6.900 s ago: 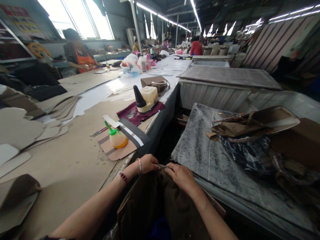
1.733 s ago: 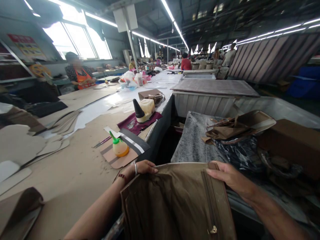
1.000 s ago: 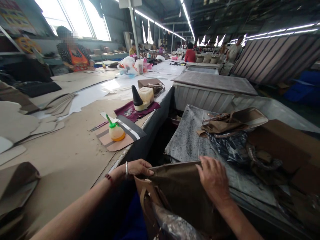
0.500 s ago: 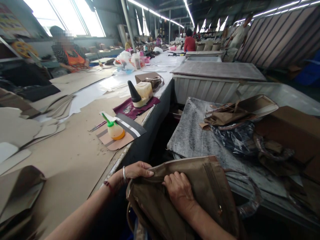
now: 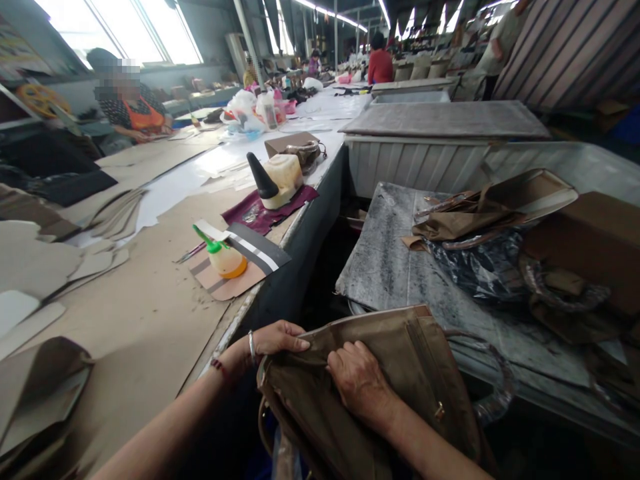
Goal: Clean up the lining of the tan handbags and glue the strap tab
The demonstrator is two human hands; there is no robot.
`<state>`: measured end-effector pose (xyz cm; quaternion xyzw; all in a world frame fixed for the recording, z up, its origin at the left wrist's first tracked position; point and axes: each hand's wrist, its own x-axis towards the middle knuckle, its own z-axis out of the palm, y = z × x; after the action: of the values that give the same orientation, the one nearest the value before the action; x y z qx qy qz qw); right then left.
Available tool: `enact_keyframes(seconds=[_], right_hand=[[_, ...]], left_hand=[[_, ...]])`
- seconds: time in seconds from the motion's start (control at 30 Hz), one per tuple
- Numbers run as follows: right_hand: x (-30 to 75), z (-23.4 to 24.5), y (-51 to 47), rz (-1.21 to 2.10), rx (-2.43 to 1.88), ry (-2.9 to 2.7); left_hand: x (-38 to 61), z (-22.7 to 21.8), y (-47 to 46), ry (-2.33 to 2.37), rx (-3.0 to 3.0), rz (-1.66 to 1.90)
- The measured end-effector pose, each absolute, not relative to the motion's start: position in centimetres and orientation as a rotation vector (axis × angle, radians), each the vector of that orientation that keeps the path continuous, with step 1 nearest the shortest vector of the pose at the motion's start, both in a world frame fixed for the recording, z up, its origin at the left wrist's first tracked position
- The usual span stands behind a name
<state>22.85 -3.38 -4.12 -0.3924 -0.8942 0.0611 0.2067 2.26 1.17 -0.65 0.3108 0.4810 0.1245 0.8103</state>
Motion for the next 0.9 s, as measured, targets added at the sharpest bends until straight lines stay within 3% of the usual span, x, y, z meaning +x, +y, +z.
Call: enact_keyframes(seconds=[0.9], right_hand=[[23.22, -4.63, -3.78, 0.177, -1.059, -2.462]], left_hand=[[2.67, -1.32, 1.32, 1.024, 0.758, 0.231]])
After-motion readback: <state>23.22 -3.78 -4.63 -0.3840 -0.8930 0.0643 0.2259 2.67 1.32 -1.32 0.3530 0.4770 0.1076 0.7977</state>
